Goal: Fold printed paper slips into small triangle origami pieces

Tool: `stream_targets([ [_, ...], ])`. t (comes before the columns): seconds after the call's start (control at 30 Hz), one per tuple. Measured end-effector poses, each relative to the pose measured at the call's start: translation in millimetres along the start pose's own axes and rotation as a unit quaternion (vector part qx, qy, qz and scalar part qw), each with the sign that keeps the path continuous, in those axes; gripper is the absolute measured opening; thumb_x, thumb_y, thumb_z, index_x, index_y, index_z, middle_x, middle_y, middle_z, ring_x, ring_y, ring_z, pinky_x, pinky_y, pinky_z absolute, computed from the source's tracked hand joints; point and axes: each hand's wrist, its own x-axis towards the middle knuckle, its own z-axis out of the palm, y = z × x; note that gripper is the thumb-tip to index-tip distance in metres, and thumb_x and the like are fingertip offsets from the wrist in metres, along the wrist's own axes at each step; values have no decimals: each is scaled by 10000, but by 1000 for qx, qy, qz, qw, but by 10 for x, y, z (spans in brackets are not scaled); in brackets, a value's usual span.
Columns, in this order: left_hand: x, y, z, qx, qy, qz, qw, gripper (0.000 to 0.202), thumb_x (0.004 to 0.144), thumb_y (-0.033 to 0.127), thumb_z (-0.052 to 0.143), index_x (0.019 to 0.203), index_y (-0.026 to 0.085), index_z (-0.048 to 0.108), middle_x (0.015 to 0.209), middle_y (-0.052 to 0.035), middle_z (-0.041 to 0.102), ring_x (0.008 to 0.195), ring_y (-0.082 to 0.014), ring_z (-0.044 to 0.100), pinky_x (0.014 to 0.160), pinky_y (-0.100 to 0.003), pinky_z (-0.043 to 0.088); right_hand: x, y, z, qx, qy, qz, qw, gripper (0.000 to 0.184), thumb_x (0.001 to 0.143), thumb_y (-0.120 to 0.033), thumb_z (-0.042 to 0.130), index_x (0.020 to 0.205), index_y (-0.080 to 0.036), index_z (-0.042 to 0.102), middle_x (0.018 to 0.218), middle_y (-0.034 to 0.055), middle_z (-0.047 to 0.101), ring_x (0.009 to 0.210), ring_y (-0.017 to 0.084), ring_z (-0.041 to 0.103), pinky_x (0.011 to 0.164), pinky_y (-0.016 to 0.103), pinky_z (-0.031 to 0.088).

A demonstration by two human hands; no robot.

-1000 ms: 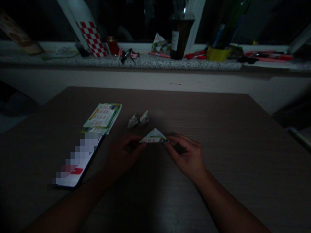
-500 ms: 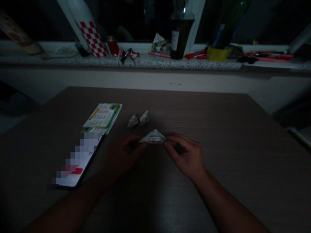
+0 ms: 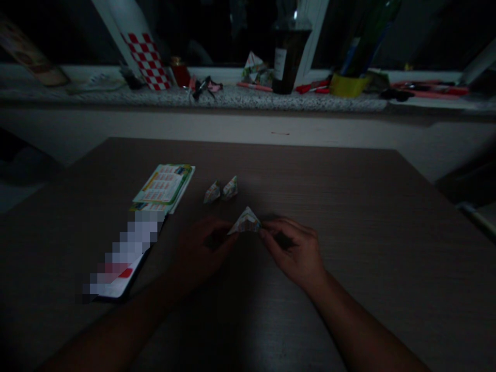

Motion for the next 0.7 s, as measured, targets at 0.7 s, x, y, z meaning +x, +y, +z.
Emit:
stream_targets([
  [0.7,-59,56,70,-7,-5,38,999,19,791,192,569,786,185,586,742,-16,617,688,-141,583,632,-257,450,-52,-60,102,17,-28,-38,999,104,810,-173,642,898,-192,693,833,61,734,721,179,700,642,283,568],
])
